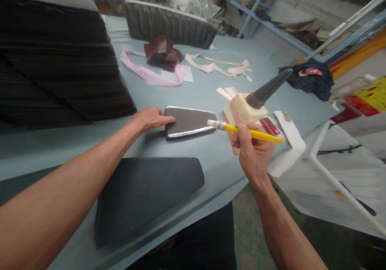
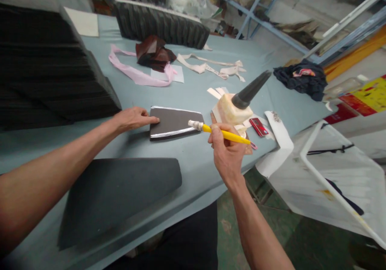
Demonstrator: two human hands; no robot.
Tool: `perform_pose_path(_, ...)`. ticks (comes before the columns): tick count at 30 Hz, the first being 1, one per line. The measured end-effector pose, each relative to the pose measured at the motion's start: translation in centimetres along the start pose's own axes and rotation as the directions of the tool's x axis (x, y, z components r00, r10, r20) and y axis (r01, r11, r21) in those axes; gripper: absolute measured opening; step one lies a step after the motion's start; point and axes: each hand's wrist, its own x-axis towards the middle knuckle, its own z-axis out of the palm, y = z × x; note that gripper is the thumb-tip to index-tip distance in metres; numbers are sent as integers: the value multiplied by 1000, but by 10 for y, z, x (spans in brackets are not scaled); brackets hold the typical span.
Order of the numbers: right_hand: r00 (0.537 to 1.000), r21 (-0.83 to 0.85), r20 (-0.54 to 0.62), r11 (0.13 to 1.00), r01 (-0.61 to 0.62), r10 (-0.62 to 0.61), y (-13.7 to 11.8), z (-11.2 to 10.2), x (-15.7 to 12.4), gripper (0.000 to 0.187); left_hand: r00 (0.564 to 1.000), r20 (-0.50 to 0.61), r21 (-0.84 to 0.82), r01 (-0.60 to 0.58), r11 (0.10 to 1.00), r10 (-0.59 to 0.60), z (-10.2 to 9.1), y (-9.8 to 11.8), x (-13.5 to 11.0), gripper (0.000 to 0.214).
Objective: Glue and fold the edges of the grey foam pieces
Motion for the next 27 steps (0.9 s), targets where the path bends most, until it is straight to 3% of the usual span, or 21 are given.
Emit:
perform_pose_path(16,1000,57,-28,998,-10,11,5,-33,-44,27,991,-105,-65,71,995,-78,-1,11,-13,35)
perform_pose_path(27,989,55,-81,991,-122,126,19,-49,-62,26,979,-113,-90,159,983,-168,-8,14,-13,26)
